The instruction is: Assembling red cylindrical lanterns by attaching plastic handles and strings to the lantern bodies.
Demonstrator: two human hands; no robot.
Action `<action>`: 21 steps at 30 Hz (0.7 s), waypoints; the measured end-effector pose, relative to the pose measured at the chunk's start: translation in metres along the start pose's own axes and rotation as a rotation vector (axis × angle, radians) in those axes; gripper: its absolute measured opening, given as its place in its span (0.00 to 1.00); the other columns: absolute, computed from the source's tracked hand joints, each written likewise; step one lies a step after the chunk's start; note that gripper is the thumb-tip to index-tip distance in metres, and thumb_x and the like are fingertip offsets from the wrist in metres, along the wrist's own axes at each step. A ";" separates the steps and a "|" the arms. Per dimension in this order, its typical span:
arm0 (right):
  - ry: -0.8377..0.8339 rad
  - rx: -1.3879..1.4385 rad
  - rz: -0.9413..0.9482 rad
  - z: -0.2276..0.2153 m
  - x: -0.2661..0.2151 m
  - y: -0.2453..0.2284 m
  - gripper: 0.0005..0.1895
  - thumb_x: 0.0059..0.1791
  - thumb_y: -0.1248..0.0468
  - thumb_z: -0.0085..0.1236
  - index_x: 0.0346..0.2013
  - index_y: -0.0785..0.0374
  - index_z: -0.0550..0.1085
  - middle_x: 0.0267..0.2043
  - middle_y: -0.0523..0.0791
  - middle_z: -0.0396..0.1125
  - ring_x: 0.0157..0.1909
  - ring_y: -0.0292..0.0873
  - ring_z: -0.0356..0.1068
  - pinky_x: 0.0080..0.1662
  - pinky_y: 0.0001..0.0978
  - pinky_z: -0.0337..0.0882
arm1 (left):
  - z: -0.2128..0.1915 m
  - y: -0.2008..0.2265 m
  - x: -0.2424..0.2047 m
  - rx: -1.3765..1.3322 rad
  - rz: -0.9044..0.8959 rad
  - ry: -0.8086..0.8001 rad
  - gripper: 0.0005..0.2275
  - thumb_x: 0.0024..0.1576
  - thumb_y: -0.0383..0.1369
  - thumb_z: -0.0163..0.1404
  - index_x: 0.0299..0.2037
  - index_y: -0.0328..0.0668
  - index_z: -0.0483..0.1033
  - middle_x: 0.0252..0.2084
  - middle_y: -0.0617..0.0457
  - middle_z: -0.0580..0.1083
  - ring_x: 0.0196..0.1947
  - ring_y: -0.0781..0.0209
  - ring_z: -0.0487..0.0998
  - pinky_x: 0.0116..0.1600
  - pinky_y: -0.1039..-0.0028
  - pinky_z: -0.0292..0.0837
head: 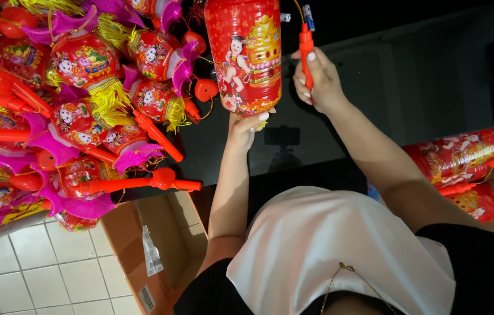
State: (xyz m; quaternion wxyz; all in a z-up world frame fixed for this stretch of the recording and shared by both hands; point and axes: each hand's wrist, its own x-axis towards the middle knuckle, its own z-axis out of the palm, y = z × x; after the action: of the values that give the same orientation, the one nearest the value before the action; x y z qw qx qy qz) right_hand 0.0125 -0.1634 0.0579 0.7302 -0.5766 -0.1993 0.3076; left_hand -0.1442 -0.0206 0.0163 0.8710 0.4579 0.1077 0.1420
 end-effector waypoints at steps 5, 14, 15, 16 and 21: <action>-0.235 0.208 0.031 -0.010 0.001 0.014 0.19 0.61 0.55 0.43 0.63 0.62 0.62 0.35 0.42 0.59 0.23 0.33 0.52 0.21 0.24 0.54 | -0.009 -0.010 0.000 -0.041 0.004 -0.022 0.15 0.51 0.31 0.62 0.46 0.33 0.76 0.37 0.48 0.79 0.22 0.69 0.67 0.22 0.81 0.54; -0.284 0.282 -0.147 -0.024 -0.007 0.029 0.41 0.47 0.58 0.66 0.71 0.56 0.56 0.46 0.47 0.62 0.37 0.38 0.60 0.39 0.31 0.62 | 0.014 0.040 -0.014 0.633 0.114 -0.036 0.47 0.32 0.28 0.79 0.62 0.28 0.63 0.57 0.28 0.70 0.61 0.33 0.72 0.66 0.43 0.65; -0.285 0.283 -0.146 -0.023 -0.010 0.027 0.41 0.47 0.58 0.66 0.71 0.56 0.56 0.46 0.47 0.62 0.37 0.38 0.60 0.39 0.31 0.62 | 0.023 0.060 -0.019 0.634 0.114 -0.035 0.47 0.32 0.28 0.79 0.62 0.28 0.63 0.57 0.28 0.70 0.61 0.33 0.72 0.66 0.43 0.65; -0.284 0.263 -0.191 -0.021 -0.013 0.026 0.45 0.44 0.62 0.69 0.71 0.58 0.55 0.49 0.48 0.63 0.42 0.39 0.62 0.45 0.33 0.65 | 0.031 0.081 -0.024 0.928 0.108 -0.042 0.53 0.36 0.36 0.77 0.69 0.30 0.52 0.64 0.22 0.62 0.64 0.22 0.64 0.70 0.37 0.55; -0.275 0.199 -0.339 -0.007 -0.027 -0.001 0.56 0.35 0.73 0.79 0.71 0.61 0.53 0.58 0.49 0.65 0.56 0.42 0.69 0.61 0.40 0.74 | 0.052 0.137 -0.051 1.125 0.068 -0.101 0.71 0.28 0.41 0.80 0.76 0.27 0.34 0.71 0.13 0.50 0.71 0.10 0.49 0.75 0.36 0.38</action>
State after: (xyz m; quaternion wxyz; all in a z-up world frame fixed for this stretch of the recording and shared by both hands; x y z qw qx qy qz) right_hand -0.0021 -0.1870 0.0584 0.7907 -0.4128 -0.3593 0.2745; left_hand -0.1953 -0.0043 0.1618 0.4918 0.8610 0.1101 0.0688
